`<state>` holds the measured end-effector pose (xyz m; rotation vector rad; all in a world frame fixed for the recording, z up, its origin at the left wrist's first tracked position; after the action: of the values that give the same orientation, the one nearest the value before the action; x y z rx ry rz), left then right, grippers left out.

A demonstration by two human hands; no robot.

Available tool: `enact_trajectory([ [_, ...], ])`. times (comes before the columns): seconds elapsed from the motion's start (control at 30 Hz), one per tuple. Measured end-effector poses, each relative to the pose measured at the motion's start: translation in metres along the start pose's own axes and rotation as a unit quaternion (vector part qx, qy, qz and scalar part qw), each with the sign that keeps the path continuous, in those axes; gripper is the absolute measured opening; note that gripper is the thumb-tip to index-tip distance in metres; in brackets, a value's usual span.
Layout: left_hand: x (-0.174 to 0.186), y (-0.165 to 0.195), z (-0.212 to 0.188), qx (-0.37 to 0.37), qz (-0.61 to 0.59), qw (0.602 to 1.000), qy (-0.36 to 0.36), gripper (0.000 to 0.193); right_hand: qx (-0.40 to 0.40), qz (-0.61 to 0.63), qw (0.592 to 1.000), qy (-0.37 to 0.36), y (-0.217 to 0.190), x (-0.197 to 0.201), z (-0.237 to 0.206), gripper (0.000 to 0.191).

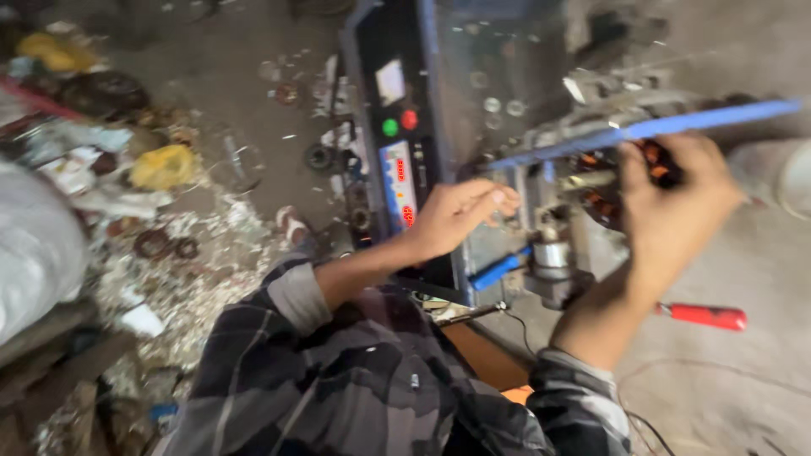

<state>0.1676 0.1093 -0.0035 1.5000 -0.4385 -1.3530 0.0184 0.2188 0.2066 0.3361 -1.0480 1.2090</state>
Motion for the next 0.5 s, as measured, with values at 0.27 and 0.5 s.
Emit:
enact_trajectory([
  [0.27, -0.078, -0.050, 0.090, 0.097, -0.423, 0.900, -0.031, 0.044, -0.009, -0.020, 1.000, 0.003, -0.005, 0.000, 0.004, 0.026],
  [0.5, -0.083, -0.094, 0.156, 0.074, -0.415, 0.903, -0.082, 0.040, -0.006, -0.026, 1.000, 0.001, -0.006, 0.000, 0.004, 0.027],
])
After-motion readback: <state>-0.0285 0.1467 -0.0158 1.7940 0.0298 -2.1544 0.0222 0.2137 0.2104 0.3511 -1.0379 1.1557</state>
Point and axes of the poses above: each hand's wrist, its own z-axis towards the middle knuckle, its own x-axis out of the back of the hand, y = z × x, the point moved 2 cm from there along z, towards the middle knuckle, and after that the axes turned 3 degrees about -x, right-handed, at the moved point
